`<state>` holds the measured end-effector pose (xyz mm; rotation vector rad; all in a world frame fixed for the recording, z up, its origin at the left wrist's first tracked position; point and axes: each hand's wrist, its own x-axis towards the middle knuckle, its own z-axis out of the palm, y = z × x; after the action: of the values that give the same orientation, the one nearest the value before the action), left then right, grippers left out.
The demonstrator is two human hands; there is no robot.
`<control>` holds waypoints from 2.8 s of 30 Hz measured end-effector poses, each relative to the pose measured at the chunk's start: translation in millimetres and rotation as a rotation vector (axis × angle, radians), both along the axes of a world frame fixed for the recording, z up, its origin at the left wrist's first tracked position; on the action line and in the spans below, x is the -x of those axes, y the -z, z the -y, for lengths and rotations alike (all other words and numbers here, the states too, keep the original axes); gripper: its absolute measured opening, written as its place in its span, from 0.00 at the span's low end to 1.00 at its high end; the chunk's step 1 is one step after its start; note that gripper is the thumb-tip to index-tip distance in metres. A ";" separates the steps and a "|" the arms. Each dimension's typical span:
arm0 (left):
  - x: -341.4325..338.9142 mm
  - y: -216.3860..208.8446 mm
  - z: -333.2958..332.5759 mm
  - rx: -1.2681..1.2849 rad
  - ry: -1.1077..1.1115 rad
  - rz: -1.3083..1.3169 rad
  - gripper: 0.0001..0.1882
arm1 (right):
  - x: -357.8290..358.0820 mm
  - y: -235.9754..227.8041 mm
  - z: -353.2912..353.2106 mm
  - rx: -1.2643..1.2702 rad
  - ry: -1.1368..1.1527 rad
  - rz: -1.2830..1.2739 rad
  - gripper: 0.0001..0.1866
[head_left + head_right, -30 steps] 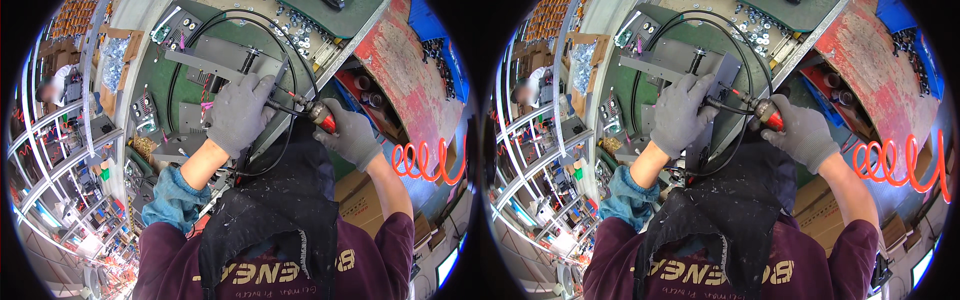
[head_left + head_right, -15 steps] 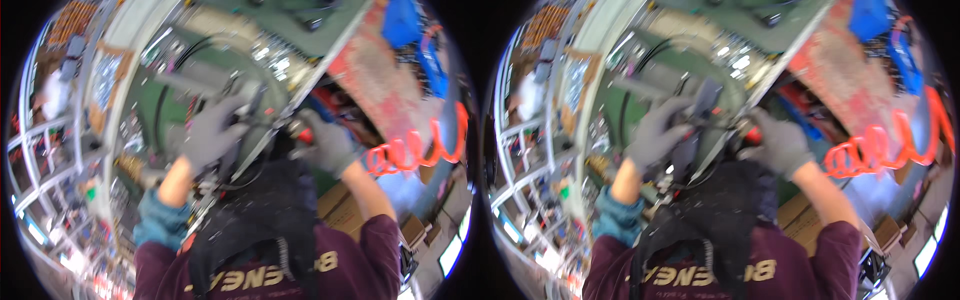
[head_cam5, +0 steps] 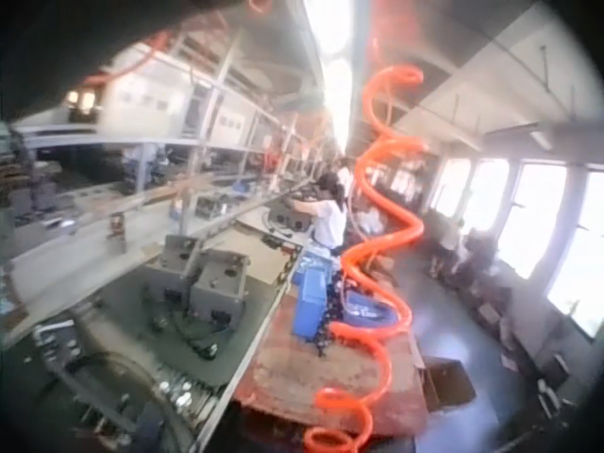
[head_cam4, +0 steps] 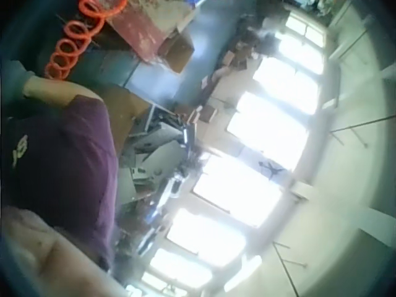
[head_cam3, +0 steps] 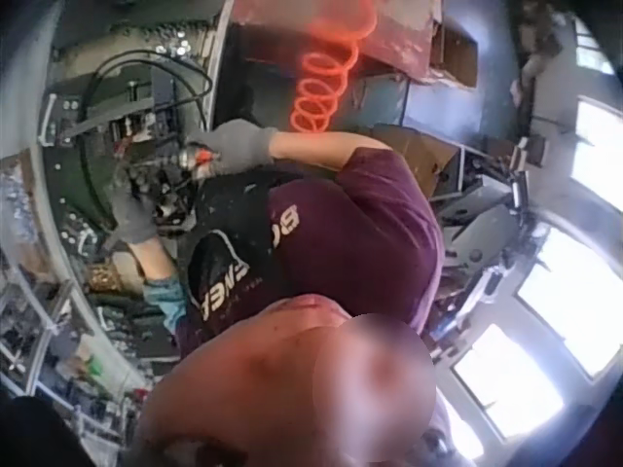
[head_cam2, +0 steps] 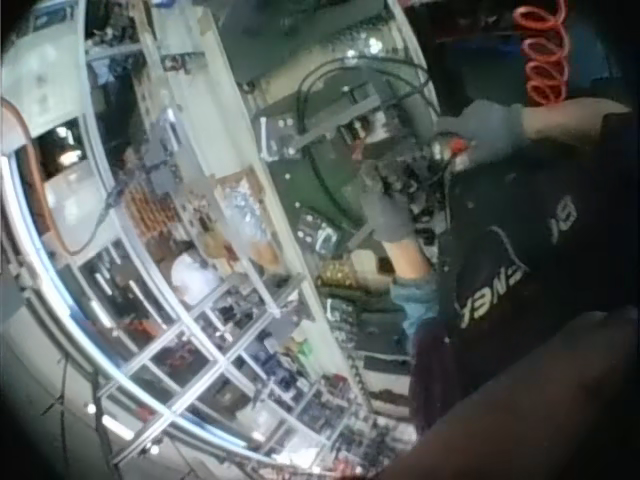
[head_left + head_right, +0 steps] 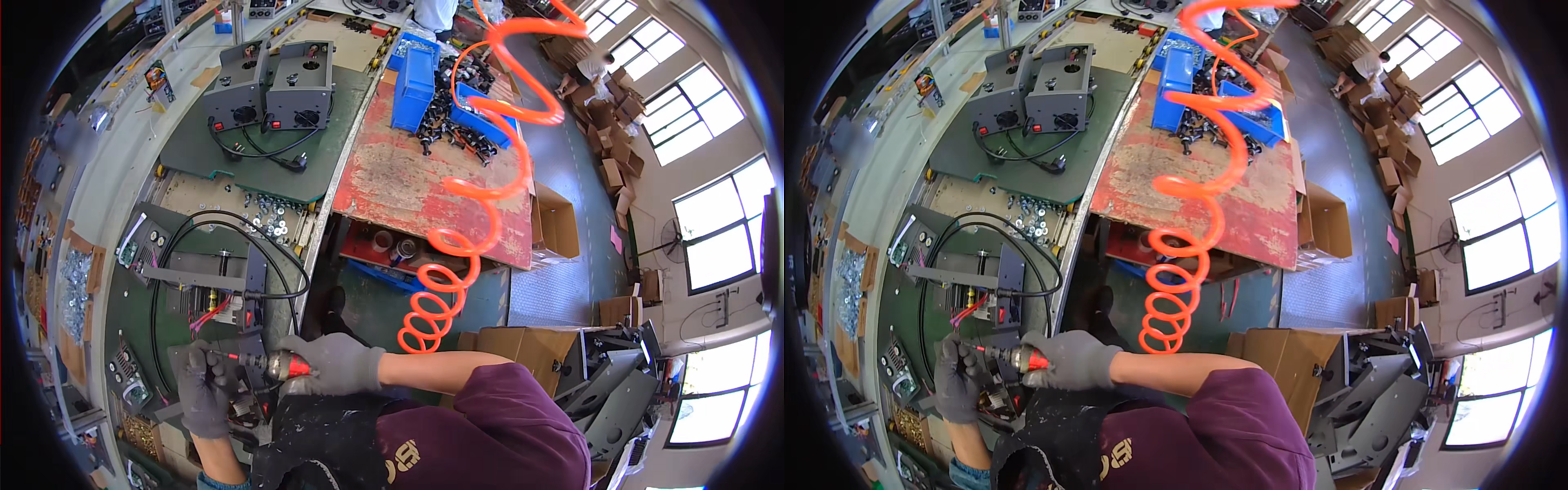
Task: Assembling the internal and external components of MIG welding machines on a factory production line.
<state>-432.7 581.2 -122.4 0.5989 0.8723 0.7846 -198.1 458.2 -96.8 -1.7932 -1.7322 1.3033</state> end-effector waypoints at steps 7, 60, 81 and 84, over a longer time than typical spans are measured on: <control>23.8 8.1 35.3 0.058 -0.065 0.071 0.14 | 34.8 -5.6 24.9 -0.129 -0.003 -0.031 0.32; 90.0 21.9 -29.6 -1.457 0.694 -1.589 0.12 | -8.4 149.1 10.2 0.225 -0.162 0.048 0.42; 89.1 26.0 -30.8 -1.459 0.690 -1.560 0.08 | -8.7 157.7 3.1 -0.025 -0.251 0.171 0.42; 90.4 27.1 -31.1 -1.454 0.694 -1.539 0.15 | -7.9 158.3 3.7 -0.053 -0.242 0.150 0.42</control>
<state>-523.2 612.2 -149.5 2.8411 1.1601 0.0144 -190.2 454.5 -255.1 -1.7337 -2.1004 1.2248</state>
